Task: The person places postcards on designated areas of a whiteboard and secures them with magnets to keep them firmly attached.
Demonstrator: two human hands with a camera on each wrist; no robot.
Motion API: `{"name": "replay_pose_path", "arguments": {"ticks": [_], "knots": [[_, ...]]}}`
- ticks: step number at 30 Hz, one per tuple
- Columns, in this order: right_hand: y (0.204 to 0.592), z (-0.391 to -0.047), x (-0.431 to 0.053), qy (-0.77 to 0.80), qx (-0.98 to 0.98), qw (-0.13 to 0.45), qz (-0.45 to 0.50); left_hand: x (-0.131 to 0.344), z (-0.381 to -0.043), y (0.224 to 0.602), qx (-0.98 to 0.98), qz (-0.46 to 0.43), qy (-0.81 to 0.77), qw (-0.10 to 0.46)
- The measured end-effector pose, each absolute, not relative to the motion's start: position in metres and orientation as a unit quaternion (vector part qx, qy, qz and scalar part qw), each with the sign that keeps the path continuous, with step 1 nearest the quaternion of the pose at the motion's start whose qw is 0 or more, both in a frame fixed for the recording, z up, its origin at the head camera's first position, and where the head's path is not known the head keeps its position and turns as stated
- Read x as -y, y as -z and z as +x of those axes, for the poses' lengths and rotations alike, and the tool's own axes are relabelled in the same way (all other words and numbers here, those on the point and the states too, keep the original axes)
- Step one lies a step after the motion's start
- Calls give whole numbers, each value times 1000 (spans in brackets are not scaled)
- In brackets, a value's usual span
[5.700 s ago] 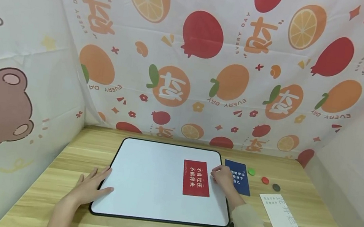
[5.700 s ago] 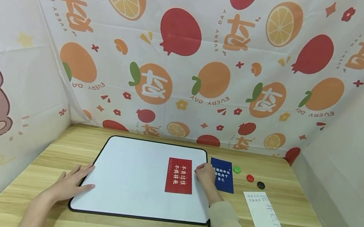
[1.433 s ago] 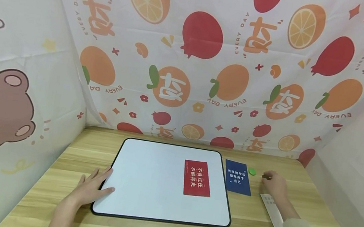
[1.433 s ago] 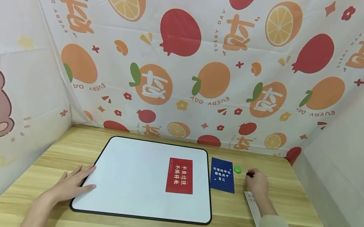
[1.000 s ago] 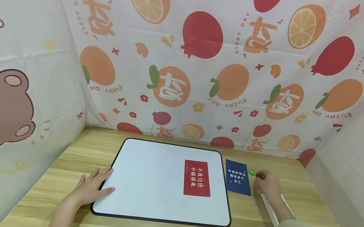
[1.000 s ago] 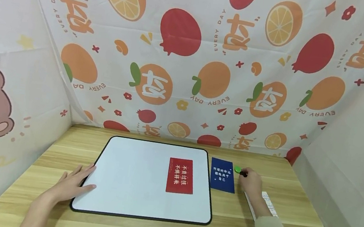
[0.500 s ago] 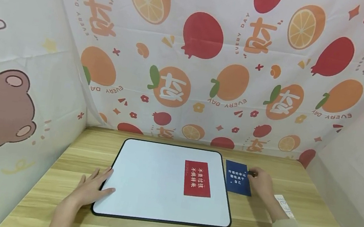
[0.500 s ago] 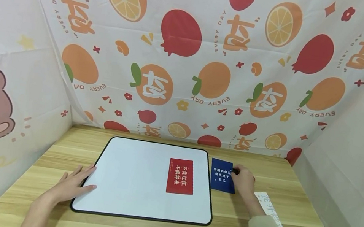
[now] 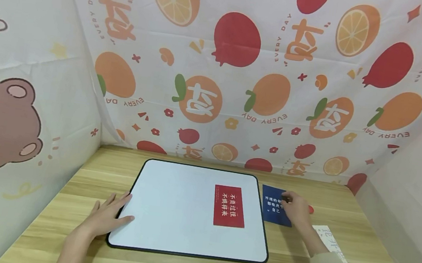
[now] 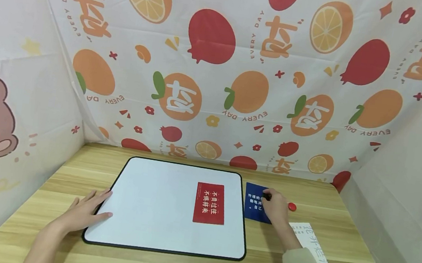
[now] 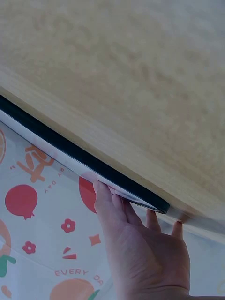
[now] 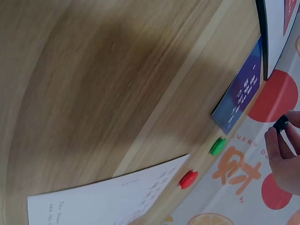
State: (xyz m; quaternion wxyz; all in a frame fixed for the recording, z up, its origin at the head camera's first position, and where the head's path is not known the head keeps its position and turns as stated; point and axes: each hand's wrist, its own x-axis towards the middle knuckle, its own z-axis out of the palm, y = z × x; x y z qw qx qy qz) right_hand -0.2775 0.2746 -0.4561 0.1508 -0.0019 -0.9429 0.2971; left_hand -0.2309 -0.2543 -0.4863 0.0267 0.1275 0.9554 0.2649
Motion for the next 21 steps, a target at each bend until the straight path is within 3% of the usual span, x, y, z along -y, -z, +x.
{"name": "replay_pose_path", "arguments": {"ticks": [21], "knots": [[456,-285,-247,-333,933,133,21,255,-231,486,-958,129,-254,21]]}}
